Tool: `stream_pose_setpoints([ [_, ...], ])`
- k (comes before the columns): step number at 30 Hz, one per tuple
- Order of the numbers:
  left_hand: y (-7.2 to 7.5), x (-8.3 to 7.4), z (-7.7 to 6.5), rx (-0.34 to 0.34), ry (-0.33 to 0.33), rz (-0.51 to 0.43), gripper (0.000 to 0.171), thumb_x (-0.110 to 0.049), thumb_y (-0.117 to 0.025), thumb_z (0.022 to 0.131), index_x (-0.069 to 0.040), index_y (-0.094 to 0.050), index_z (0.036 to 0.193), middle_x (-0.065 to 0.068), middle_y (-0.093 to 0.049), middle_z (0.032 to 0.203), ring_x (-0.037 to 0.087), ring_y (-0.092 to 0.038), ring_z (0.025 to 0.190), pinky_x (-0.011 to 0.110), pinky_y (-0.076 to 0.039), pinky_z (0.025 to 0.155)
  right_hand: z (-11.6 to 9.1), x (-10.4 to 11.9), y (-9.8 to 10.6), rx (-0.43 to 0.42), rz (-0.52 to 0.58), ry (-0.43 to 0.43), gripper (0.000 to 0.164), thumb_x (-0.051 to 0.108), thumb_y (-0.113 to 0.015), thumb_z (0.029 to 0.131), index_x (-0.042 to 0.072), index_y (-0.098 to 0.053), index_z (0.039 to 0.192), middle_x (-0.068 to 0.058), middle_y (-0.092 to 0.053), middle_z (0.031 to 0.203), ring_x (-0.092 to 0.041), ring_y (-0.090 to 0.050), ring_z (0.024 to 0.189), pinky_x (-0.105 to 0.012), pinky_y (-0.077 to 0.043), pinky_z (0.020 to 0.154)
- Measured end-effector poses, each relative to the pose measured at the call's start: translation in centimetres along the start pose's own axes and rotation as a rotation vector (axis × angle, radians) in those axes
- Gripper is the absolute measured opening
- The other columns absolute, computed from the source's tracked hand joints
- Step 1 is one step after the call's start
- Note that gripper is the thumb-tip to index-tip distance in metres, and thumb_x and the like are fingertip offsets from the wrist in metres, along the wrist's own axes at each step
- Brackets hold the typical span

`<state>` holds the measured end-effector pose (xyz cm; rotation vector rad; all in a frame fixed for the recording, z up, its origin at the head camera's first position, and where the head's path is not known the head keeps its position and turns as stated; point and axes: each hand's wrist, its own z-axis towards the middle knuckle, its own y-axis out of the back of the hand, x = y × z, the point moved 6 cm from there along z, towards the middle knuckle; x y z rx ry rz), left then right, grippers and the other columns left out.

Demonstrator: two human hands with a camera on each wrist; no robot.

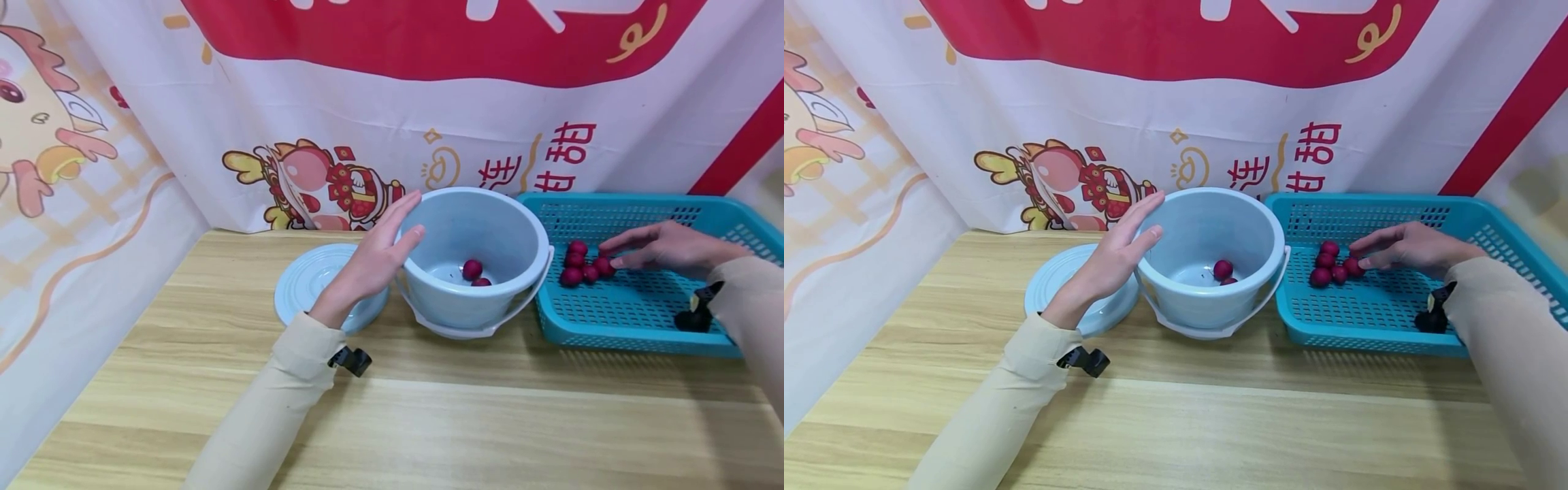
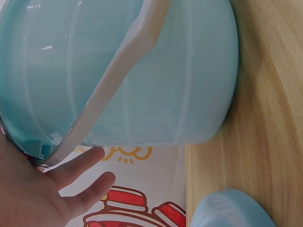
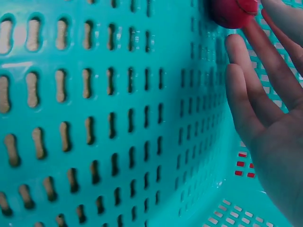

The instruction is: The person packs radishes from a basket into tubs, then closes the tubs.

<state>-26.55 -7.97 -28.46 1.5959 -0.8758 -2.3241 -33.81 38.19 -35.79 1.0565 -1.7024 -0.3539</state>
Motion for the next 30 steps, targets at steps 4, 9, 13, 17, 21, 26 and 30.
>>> stream_pose_setpoints([
  [4,0.1,0.1,-0.1,-0.001,0.000,0.000,0.063,-0.039,-0.044,0.111,-0.022,-0.028,0.170,-0.006,-0.021,0.179,0.015,-0.018,0.166,0.053,-0.023,0.134,0.1,0.0,-0.3,0.028,-0.022,0.001,0.066,0.033,-0.074,0.099,0.005,-0.053,0.154,-0.036,-0.039,0.160,-0.052,-0.040,0.137,-0.050,-0.059,0.094],
  [9,0.1,0.0,-0.1,-0.001,-0.001,-0.005,0.063,-0.038,-0.045,0.111,-0.022,-0.028,0.169,-0.006,-0.021,0.179,0.016,-0.018,0.166,0.053,-0.023,0.134,0.2,0.2,-0.5,0.037,-0.055,-0.001,0.067,0.034,-0.074,0.099,0.003,-0.053,0.154,-0.037,-0.041,0.158,-0.052,-0.041,0.135,-0.049,-0.058,0.093],
  [13,0.1,0.0,-0.1,-0.001,-0.003,-0.007,0.062,-0.037,-0.045,0.111,-0.021,-0.029,0.169,-0.005,-0.021,0.179,0.016,-0.018,0.166,0.053,-0.023,0.134,0.1,0.4,-0.4,0.025,-0.082,0.008,0.068,0.036,-0.075,0.098,0.002,-0.053,0.153,-0.037,-0.042,0.156,-0.054,-0.042,0.134,-0.048,-0.058,0.090],
  [17,0.1,-0.1,-0.1,-0.001,-0.001,-0.006,0.063,-0.037,-0.045,0.111,-0.019,-0.028,0.169,-0.006,-0.021,0.179,0.016,-0.018,0.166,0.053,-0.023,0.134,-0.1,0.5,0.0,-0.026,-0.097,-0.001,0.072,0.044,-0.075,0.097,0.005,-0.054,0.154,-0.036,-0.044,0.156,-0.050,-0.048,0.131,-0.049,-0.059,0.088],
  [21,0.1,-0.1,-0.1,-0.003,-0.003,-0.008,0.063,-0.037,-0.044,0.111,-0.018,-0.028,0.169,-0.004,-0.021,0.179,0.017,-0.018,0.166,0.053,-0.022,0.134,-0.3,0.8,0.4,-0.092,-0.055,-0.002,0.074,0.048,-0.073,0.098,0.006,-0.052,0.156,-0.031,-0.048,0.157,-0.040,-0.054,0.129,-0.048,-0.062,0.090],
  [26,0.1,-0.1,-0.1,-0.001,-0.006,-0.017,0.062,-0.035,-0.045,0.112,-0.019,-0.029,0.169,-0.003,-0.021,0.179,0.017,-0.019,0.166,0.052,-0.023,0.134,-0.5,1.4,0.6,-0.132,0.019,0.018,0.075,0.047,-0.072,0.100,0.007,-0.048,0.158,-0.026,-0.053,0.156,-0.025,-0.068,0.120,-0.042,-0.064,0.092],
  [30,0.1,-0.1,-0.2,0.000,0.003,-0.013,0.062,-0.036,-0.045,0.111,-0.020,-0.028,0.169,-0.005,-0.021,0.179,0.016,-0.019,0.166,0.052,-0.024,0.134,-0.4,1.9,0.8,-0.144,0.095,0.023,0.078,0.049,-0.075,0.097,0.012,-0.048,0.160,0.000,-0.067,0.140,-0.014,-0.073,0.112,-0.043,-0.065,0.096],
])
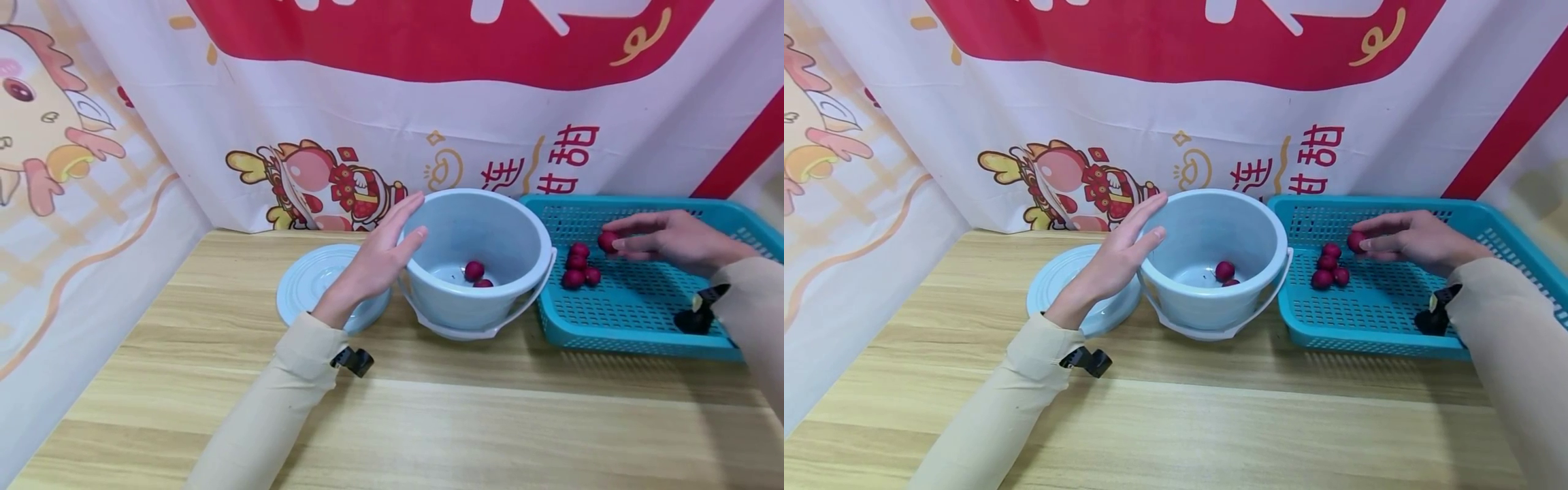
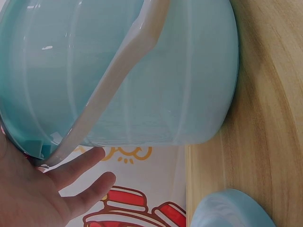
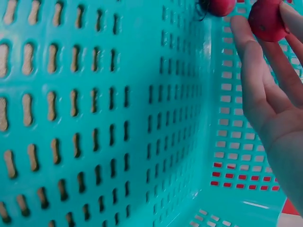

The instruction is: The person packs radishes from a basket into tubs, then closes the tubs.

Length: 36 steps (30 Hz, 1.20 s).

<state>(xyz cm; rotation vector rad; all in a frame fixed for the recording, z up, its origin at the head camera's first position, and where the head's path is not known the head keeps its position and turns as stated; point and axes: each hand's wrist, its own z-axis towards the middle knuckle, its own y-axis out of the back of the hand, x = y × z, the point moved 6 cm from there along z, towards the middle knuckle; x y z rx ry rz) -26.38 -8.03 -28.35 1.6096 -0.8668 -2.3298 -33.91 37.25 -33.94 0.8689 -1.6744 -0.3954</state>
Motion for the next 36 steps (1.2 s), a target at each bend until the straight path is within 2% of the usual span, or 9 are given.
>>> stream_pose_setpoints([
  [3,0.1,0.1,-0.1,-0.001,0.005,0.003,0.062,-0.036,-0.045,0.112,-0.020,-0.028,0.170,-0.005,-0.021,0.179,0.016,-0.019,0.166,0.054,-0.024,0.134,0.0,0.5,0.1,0.005,0.058,0.009,0.076,0.049,-0.074,0.097,0.018,-0.046,0.161,0.025,-0.068,0.120,-0.004,-0.071,0.109,-0.039,-0.065,0.096],
  [7,0.0,0.1,0.0,0.000,0.001,-0.001,0.062,-0.036,-0.045,0.112,-0.021,-0.028,0.170,-0.003,-0.020,0.179,0.017,-0.019,0.166,0.054,-0.024,0.134,-0.1,1.4,0.1,-0.001,0.122,0.033,0.068,0.043,-0.072,0.101,0.025,-0.046,0.161,0.035,-0.066,0.113,0.006,-0.068,0.106,-0.030,-0.064,0.094],
  [11,-0.1,0.1,0.1,0.002,0.002,-0.001,0.062,-0.036,-0.045,0.112,-0.022,-0.028,0.170,-0.004,-0.020,0.179,0.016,-0.019,0.166,0.053,-0.024,0.134,-0.5,2.3,0.0,-0.019,0.202,0.059,0.052,0.035,-0.069,0.104,0.036,-0.054,0.153,0.034,-0.067,0.116,0.004,-0.069,0.108,-0.024,-0.063,0.091],
  [14,-0.2,0.0,0.1,0.005,0.005,-0.004,0.061,-0.036,-0.045,0.112,-0.022,-0.028,0.169,-0.007,-0.020,0.179,0.016,-0.019,0.166,0.053,-0.024,0.134,-1.0,2.8,0.0,-0.024,0.244,0.085,0.047,0.029,-0.066,0.106,0.040,-0.056,0.150,0.032,-0.068,0.120,0.002,-0.071,0.110,-0.022,-0.063,0.089],
  [17,-0.3,0.0,0.1,0.006,0.003,-0.008,0.061,-0.036,-0.045,0.112,-0.022,-0.029,0.169,-0.008,-0.020,0.179,0.015,-0.019,0.166,0.052,-0.024,0.134,-1.3,3.6,0.0,-0.035,0.247,0.118,0.050,0.024,-0.064,0.107,0.039,-0.054,0.153,0.032,-0.065,0.125,0.003,-0.070,0.111,-0.021,-0.063,0.088],
  [21,-0.3,0.1,0.1,0.008,0.000,-0.010,0.063,-0.038,-0.045,0.112,-0.020,-0.029,0.169,-0.007,-0.021,0.179,0.015,-0.019,0.166,0.053,-0.024,0.134,-1.4,4.9,-0.1,-0.055,0.218,0.138,0.054,0.027,-0.064,0.107,0.035,-0.049,0.158,0.030,-0.060,0.131,0.004,-0.066,0.113,-0.021,-0.062,0.089],
  [26,-0.2,0.0,0.1,0.005,0.001,-0.002,0.063,-0.039,-0.045,0.111,-0.020,-0.028,0.169,-0.006,-0.021,0.179,0.015,-0.019,0.166,0.053,-0.023,0.134,-1.5,6.9,-0.7,-0.069,0.183,0.145,0.060,0.032,-0.067,0.105,0.034,-0.046,0.161,0.028,-0.057,0.137,-0.001,-0.055,0.124,-0.022,-0.062,0.090],
  [30,-0.1,-0.1,0.0,0.002,0.003,0.001,0.063,-0.037,-0.045,0.112,-0.020,-0.028,0.169,-0.007,-0.021,0.179,0.015,-0.019,0.166,0.053,-0.023,0.134,-1.7,8.8,-1.3,-0.074,0.212,0.191,0.060,0.027,-0.068,0.104,0.030,-0.048,0.161,0.024,-0.058,0.141,-0.009,-0.048,0.132,-0.021,-0.062,0.088],
  [36,0.0,0.0,0.0,0.005,0.008,-0.006,0.063,-0.038,-0.044,0.112,-0.019,-0.028,0.170,-0.007,-0.020,0.179,0.016,-0.019,0.166,0.054,-0.024,0.134,-2.1,11.4,-2.3,-0.105,0.249,0.280,0.061,0.021,-0.070,0.102,0.024,-0.050,0.160,0.015,-0.056,0.149,-0.010,-0.047,0.135,-0.020,-0.063,0.088],
])
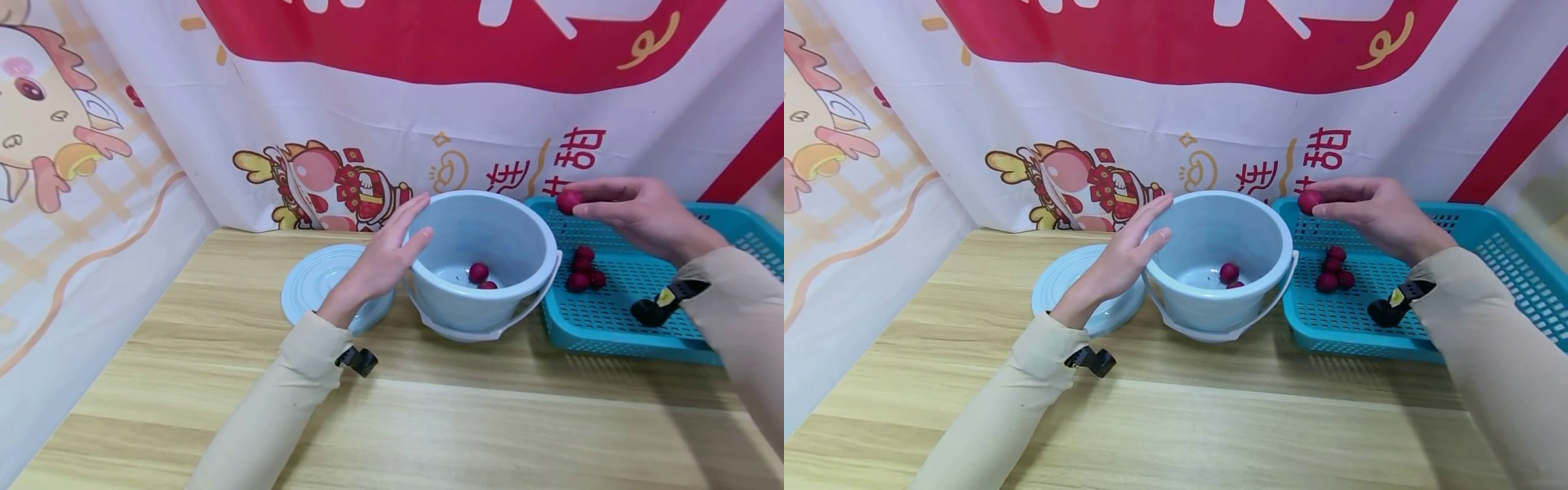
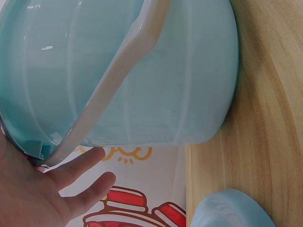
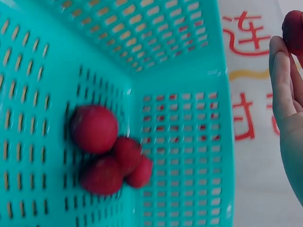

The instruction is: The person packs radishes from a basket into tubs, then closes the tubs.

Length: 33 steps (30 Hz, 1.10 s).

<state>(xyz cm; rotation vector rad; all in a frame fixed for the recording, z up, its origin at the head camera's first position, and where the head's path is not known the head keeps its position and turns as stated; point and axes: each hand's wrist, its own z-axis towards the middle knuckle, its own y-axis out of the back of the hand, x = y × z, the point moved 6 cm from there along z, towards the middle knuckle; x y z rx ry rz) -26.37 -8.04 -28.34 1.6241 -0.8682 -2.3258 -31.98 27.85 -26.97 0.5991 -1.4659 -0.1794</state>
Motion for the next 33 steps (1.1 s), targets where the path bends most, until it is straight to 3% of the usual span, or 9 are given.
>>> stream_pose_setpoints([
  [12,-0.3,0.1,0.2,0.004,-0.007,-0.001,0.062,-0.037,-0.044,0.112,-0.022,-0.028,0.170,-0.006,-0.020,0.179,0.016,-0.019,0.166,0.053,-0.025,0.134,-0.3,4.4,-2.8,-0.060,-0.048,0.114,0.057,0.026,-0.079,0.096,0.024,-0.061,0.150,0.009,-0.067,0.140,-0.014,-0.062,0.124,-0.024,-0.064,0.084],
  [17,-0.3,0.0,0.3,0.002,-0.011,0.002,0.062,-0.036,-0.045,0.112,-0.020,-0.029,0.169,-0.005,-0.021,0.179,0.017,-0.020,0.166,0.054,-0.025,0.133,-0.2,6.0,-4.4,-0.047,-0.071,0.156,0.054,0.027,-0.082,0.094,0.024,-0.066,0.146,0.010,-0.073,0.132,-0.011,-0.070,0.117,-0.022,-0.064,0.084],
  [25,-0.2,0.0,0.2,0.000,-0.012,0.008,0.063,-0.037,-0.045,0.111,-0.021,-0.028,0.169,-0.004,-0.020,0.179,0.018,-0.019,0.166,0.054,-0.024,0.134,0.1,8.2,-7.1,0.006,-0.084,0.293,0.045,0.019,-0.083,0.093,0.015,-0.072,0.136,0.005,-0.078,0.121,-0.012,-0.077,0.105,-0.022,-0.064,0.086],
  [33,0.0,0.0,0.1,0.006,-0.007,0.012,0.063,-0.038,-0.045,0.111,-0.019,-0.028,0.170,-0.006,-0.020,0.179,0.017,-0.018,0.166,0.054,-0.024,0.134,0.4,8.3,-8.8,0.044,-0.236,0.249,0.049,0.028,-0.088,0.088,0.025,-0.074,0.135,-0.002,-0.074,0.132,-0.020,-0.070,0.111,-0.025,-0.064,0.081],
])
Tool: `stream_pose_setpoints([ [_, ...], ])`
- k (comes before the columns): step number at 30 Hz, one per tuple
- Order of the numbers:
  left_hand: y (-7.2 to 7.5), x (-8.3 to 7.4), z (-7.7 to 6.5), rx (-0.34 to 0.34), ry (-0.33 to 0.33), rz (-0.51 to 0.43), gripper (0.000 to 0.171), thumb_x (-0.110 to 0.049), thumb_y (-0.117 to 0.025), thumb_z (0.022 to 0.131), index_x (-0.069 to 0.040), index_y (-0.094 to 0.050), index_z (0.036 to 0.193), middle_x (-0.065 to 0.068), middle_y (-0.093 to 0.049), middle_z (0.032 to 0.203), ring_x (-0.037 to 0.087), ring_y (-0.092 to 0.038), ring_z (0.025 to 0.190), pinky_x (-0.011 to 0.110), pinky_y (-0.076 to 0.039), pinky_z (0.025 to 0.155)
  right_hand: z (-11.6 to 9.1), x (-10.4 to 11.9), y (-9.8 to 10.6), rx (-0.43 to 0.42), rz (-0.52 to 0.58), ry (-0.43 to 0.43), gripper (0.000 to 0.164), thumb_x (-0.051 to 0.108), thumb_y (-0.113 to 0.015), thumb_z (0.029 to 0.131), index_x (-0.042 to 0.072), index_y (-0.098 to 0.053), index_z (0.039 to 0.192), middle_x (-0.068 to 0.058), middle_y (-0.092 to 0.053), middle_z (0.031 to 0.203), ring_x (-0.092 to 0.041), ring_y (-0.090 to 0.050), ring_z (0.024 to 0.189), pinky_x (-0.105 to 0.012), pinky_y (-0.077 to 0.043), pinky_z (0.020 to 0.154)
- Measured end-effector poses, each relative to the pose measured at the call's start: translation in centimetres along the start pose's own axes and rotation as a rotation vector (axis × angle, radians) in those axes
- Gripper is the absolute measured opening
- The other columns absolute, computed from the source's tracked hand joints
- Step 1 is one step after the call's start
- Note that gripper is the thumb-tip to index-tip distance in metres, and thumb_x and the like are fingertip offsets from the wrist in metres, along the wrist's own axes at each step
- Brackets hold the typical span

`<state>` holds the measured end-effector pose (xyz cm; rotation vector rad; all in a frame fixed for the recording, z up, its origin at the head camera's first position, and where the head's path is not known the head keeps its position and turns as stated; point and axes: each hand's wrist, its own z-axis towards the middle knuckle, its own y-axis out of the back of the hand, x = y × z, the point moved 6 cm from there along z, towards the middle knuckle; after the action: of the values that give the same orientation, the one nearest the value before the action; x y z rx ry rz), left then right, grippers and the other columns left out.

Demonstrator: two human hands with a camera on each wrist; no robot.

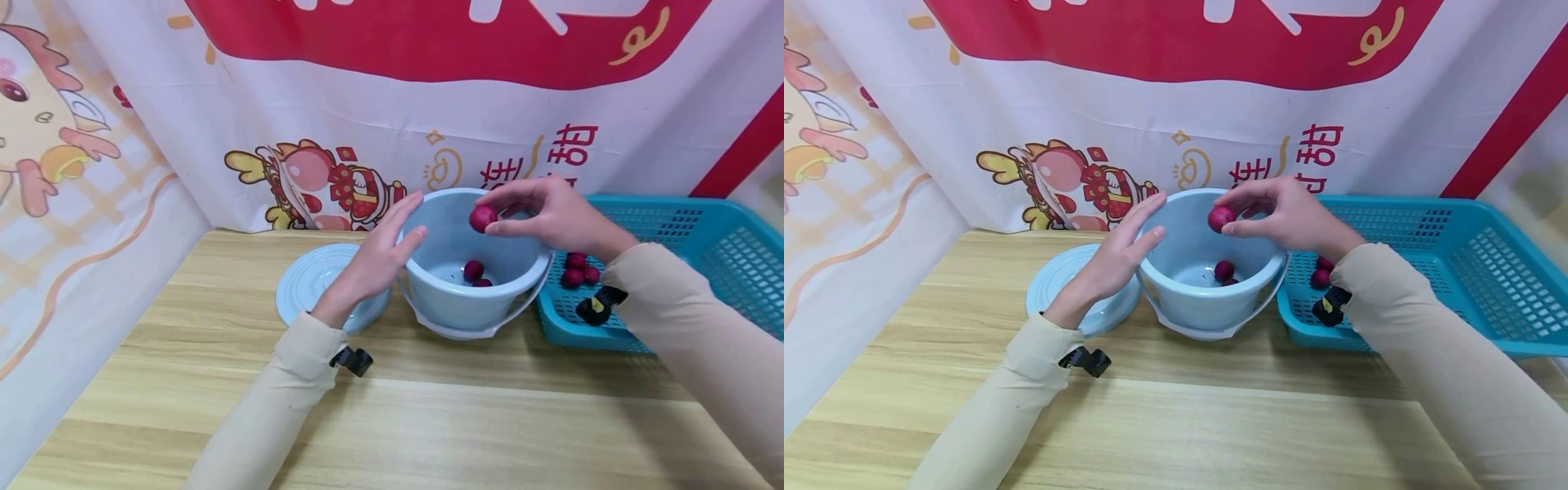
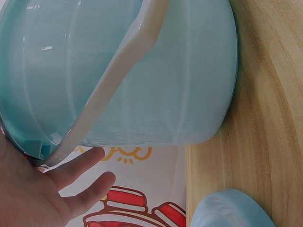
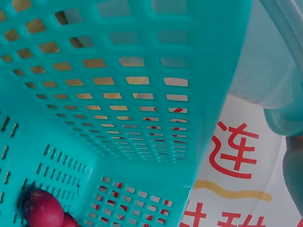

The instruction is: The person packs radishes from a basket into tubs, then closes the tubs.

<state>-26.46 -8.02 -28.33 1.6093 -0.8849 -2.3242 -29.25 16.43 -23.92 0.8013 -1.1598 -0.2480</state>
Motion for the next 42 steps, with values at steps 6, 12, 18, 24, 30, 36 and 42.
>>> stream_pose_setpoints([
  [6,0.1,0.0,0.0,-0.001,-0.002,0.004,0.064,-0.038,-0.045,0.111,-0.020,-0.028,0.170,-0.006,-0.020,0.179,0.017,-0.019,0.166,0.055,-0.024,0.134,0.2,0.2,-1.0,0.060,-0.012,0.027,0.047,0.027,-0.088,0.087,0.025,-0.076,0.132,-0.002,-0.074,0.132,-0.024,-0.064,0.120,-0.029,-0.064,0.081],
  [12,0.0,0.1,0.0,0.001,0.001,0.008,0.064,-0.040,-0.045,0.111,-0.023,-0.028,0.170,-0.009,-0.020,0.178,0.016,-0.019,0.166,0.056,-0.025,0.133,0.3,0.5,-1.3,0.097,-0.052,0.047,0.045,0.024,-0.089,0.087,0.025,-0.077,0.130,-0.001,-0.075,0.130,-0.021,-0.062,0.121,-0.039,-0.063,0.087],
  [18,0.1,0.1,0.0,-0.006,0.001,0.007,0.064,-0.039,-0.046,0.111,-0.023,-0.028,0.170,-0.008,-0.021,0.178,0.016,-0.020,0.166,0.055,-0.025,0.133,0.3,0.4,-1.1,0.104,-0.056,0.038,0.046,0.025,-0.088,0.087,0.025,-0.076,0.131,-0.002,-0.074,0.132,-0.022,-0.061,0.123,-0.041,-0.065,0.087],
  [24,0.0,0.1,0.0,-0.004,0.003,0.005,0.063,-0.038,-0.045,0.111,-0.022,-0.028,0.170,-0.006,-0.021,0.179,0.017,-0.020,0.166,0.055,-0.026,0.133,0.2,0.1,-1.0,0.111,-0.038,0.025,0.047,0.027,-0.088,0.088,0.025,-0.075,0.133,-0.003,-0.072,0.136,-0.023,-0.059,0.126,-0.034,-0.065,0.083],
  [30,-0.1,0.1,0.1,-0.005,0.003,0.006,0.063,-0.036,-0.046,0.111,-0.022,-0.028,0.170,-0.006,-0.021,0.179,0.017,-0.020,0.166,0.055,-0.026,0.133,0.1,-0.1,-1.0,0.102,-0.016,0.019,0.047,0.025,-0.088,0.087,0.024,-0.075,0.132,-0.002,-0.071,0.135,-0.022,-0.059,0.126,-0.033,-0.066,0.081],
  [36,0.0,0.1,0.1,-0.006,0.002,0.010,0.063,-0.038,-0.045,0.111,-0.023,-0.028,0.170,-0.007,-0.021,0.179,0.016,-0.020,0.166,0.054,-0.026,0.133,0.1,-0.1,-1.0,0.110,-0.014,0.004,0.044,0.026,-0.088,0.087,0.023,-0.077,0.130,-0.003,-0.072,0.133,-0.023,-0.059,0.124,-0.032,-0.065,0.079],
  [42,-0.1,0.1,0.1,-0.007,0.004,0.011,0.063,-0.038,-0.046,0.111,-0.023,-0.028,0.170,-0.008,-0.021,0.178,0.017,-0.020,0.166,0.055,-0.027,0.133,0.0,-0.1,-1.1,0.121,-0.020,-0.010,0.042,0.028,-0.088,0.087,0.023,-0.078,0.128,-0.004,-0.072,0.134,-0.024,-0.057,0.125,-0.032,-0.064,0.079],
])
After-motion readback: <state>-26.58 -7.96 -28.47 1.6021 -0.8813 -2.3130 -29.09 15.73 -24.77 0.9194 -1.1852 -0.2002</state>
